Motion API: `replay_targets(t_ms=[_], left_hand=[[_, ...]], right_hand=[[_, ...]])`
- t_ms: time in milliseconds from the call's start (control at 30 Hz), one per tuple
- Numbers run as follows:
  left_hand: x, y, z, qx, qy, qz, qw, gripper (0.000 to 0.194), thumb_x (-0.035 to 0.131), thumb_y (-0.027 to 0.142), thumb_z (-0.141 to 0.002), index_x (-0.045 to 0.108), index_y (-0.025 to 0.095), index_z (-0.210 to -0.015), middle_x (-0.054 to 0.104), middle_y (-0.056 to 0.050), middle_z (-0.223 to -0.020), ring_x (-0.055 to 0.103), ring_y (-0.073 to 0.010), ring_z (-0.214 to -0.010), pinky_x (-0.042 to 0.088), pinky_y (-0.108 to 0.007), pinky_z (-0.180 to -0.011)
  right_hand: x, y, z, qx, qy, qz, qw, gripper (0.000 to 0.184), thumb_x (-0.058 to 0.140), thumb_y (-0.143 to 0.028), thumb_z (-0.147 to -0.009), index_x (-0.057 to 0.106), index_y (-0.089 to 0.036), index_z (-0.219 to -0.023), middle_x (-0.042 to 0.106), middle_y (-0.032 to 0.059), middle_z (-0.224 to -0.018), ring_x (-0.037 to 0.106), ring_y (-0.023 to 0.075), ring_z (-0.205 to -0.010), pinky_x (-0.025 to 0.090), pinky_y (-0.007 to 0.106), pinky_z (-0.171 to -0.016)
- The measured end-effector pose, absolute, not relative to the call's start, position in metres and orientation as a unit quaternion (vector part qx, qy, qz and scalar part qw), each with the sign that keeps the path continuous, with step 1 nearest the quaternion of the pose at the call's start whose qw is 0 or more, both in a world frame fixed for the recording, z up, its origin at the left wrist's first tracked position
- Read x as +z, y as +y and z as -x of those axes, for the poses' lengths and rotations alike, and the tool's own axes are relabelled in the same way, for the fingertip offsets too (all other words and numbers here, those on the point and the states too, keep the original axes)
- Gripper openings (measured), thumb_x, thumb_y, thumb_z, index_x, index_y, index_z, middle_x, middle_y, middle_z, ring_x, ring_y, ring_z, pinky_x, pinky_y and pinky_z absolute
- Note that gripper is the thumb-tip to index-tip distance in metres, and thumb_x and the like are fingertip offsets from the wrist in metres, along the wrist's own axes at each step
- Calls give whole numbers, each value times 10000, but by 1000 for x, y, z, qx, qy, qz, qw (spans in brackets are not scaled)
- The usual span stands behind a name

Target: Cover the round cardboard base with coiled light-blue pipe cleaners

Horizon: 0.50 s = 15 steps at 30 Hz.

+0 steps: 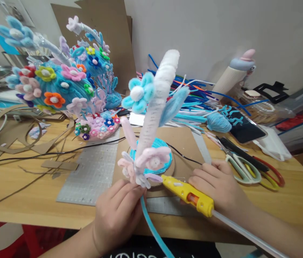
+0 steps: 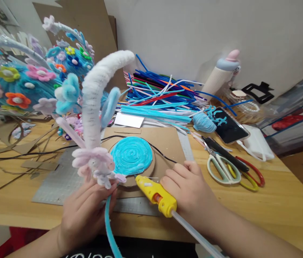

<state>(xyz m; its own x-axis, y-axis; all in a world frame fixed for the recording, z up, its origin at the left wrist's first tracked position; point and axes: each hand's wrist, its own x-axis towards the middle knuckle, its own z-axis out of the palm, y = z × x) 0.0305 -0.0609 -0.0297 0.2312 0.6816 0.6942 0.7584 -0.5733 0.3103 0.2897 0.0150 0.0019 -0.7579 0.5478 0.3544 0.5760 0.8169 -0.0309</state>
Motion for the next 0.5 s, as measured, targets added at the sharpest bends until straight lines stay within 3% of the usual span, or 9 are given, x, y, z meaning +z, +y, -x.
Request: replay_targets(t_ms=[233,333,500], left_hand=[[-28,-59,-31,-413,-462,783,54,248,671,27,-761,645,109,-993,719,-82,-886,659,-221,-884,542,-352,-800],[-28,-59,-31,-418,-463,780,53,249,673,19,-754,643,110,-984,718,-79,-870,663,-216,-873,544,-339,-785],[-29,-59,-31,-415,-462,783,42,237,666,20,-758,637,109,-976,712,-80,-849,664,-209,-855,542,-329,-764]], right_hand=[[6,17,-295,-45,-934,306,179,146,479,-166,-833,535,-202,-702,536,0,-617,469,187,-653,268,381,-702],[8,17,-296,-31,-935,309,172,131,511,-234,-834,538,-204,-709,543,3,-629,472,191,-654,260,382,-691],[12,19,-298,-29,-935,311,169,255,495,-371,-883,528,-206,-692,534,3,-618,450,183,-622,243,378,-672]])
